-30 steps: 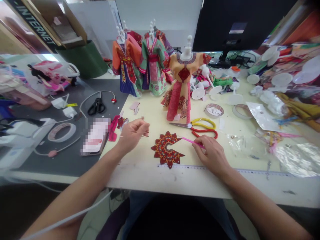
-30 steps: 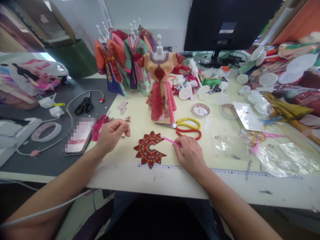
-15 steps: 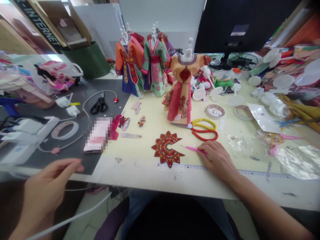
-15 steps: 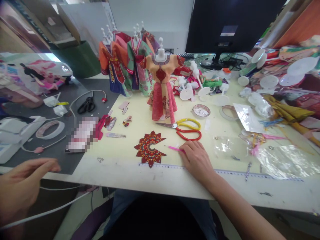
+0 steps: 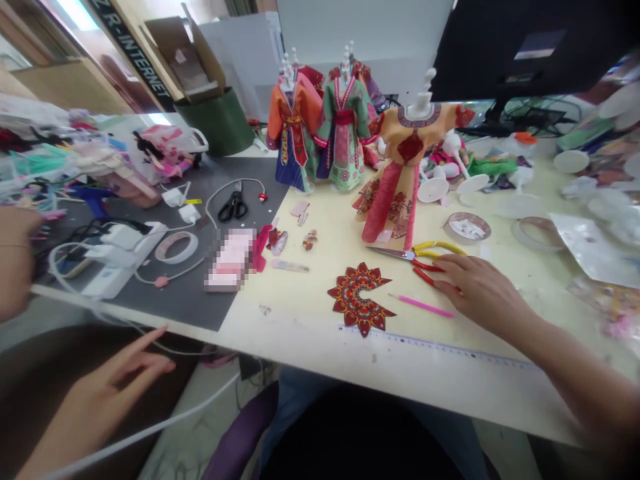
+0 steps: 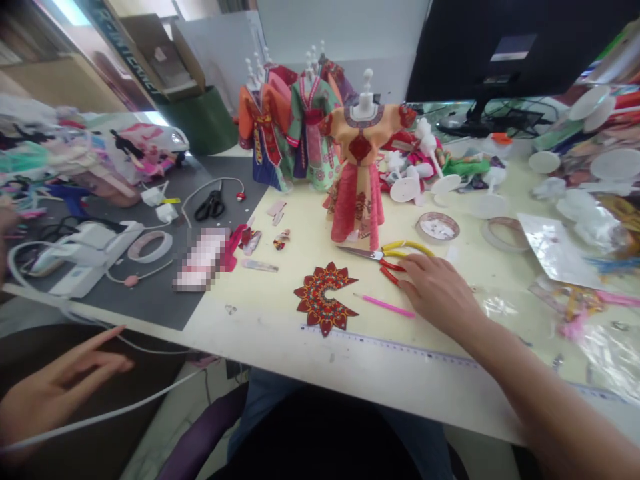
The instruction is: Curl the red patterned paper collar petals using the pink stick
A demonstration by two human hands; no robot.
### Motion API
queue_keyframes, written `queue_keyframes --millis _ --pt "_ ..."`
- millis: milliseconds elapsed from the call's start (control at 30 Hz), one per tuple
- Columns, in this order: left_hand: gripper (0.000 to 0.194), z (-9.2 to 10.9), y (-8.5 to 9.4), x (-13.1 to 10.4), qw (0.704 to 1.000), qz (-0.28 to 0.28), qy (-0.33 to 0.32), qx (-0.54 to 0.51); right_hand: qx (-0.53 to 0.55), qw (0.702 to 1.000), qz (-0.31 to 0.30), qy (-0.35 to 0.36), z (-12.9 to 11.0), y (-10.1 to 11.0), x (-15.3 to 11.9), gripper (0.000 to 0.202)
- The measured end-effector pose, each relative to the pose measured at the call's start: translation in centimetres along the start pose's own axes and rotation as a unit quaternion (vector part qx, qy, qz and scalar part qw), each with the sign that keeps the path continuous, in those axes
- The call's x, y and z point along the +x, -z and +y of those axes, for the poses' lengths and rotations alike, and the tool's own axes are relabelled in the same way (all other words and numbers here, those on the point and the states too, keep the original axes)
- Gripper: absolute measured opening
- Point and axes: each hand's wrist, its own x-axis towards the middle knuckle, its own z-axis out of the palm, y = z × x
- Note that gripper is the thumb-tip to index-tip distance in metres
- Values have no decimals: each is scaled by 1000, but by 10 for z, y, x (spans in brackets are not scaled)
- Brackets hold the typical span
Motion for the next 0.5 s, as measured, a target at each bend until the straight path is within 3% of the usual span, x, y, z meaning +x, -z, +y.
queue_keyframes --millis 133,200,233,300,367,500 --pt "30 17 16 24 990 125 61 34 11 1000 -1 27 15 -10 8 29" --pt "42 20 16 47 988 154 17 -10 18 999 13 37 22 -15 9 28" --pt "57 20 15 61 990 130 -37 -25 23 999 23 43 25 -18 9 27" --pt "68 21 10 92 982 166 -83 -20 24 998 33 56 33 -24 9 24" --pt "57 24 4 123 984 158 -65 52 8 998 28 53 42 -29 11 23" --pt "38 38 -10 170 986 117 -64 97 -3 1000 -15 -12 52 -30 16 30"
